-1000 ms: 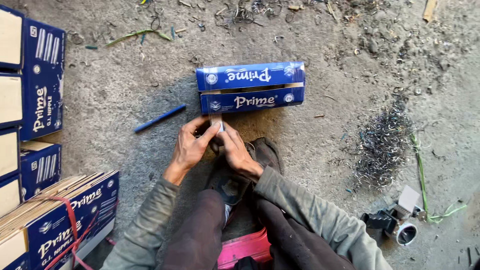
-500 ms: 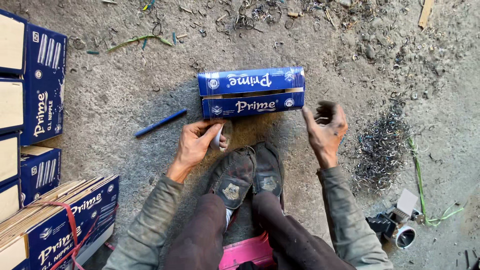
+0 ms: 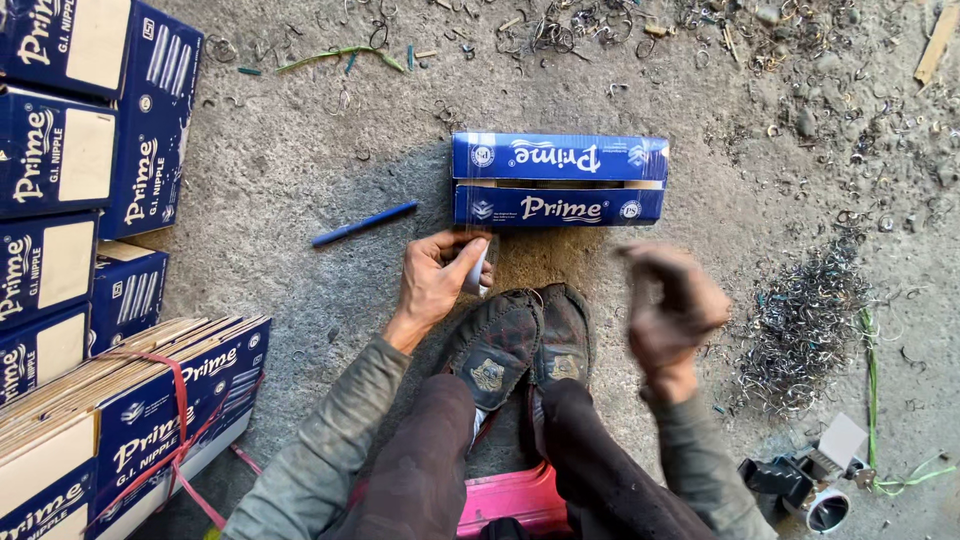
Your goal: The person assembles a cardboard box by hand, secures it with tape, and fills it with metal nipples from a pile on the floor before sealing the box with additional tape.
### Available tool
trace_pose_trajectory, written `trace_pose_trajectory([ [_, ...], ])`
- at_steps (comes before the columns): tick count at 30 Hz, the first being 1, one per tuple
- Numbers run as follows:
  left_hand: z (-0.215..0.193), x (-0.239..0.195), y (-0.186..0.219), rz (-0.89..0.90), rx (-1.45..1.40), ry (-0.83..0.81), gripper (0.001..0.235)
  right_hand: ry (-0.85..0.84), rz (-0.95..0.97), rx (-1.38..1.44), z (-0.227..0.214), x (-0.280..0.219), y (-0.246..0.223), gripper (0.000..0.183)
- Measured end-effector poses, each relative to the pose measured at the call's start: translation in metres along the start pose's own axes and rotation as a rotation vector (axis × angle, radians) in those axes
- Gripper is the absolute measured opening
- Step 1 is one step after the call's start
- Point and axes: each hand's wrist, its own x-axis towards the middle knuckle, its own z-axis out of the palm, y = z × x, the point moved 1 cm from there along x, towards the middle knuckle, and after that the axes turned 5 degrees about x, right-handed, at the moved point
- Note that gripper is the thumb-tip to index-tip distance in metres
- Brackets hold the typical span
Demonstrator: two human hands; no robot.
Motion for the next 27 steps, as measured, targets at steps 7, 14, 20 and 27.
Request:
trace_pose_trajectory([
  [7,-0.013,0.014,-0.023,0.044,0.132,-0.031,0.021,-0.406,-0.117,0.32,0.083,-0.013,-0.033,0.011],
  [14,-0.014,0.012,-0.008,0.082,0.175,-0.029,0.017,-0.444,-0.212,0.261,0.085,-0.002,-0.029,0.011],
  [20,-0.011,0.01,0.001,0.035,0.143,-0.058,0.019,-0.435,-0.203,0.228,0.074,-0.006,-0.03,0.01],
  [27,-0.012,0.01,0.013,0.018,0.18,-0.071,0.017,-0.418,-0.105,-0.114,0.032,-0.012,-0.005,0.019],
])
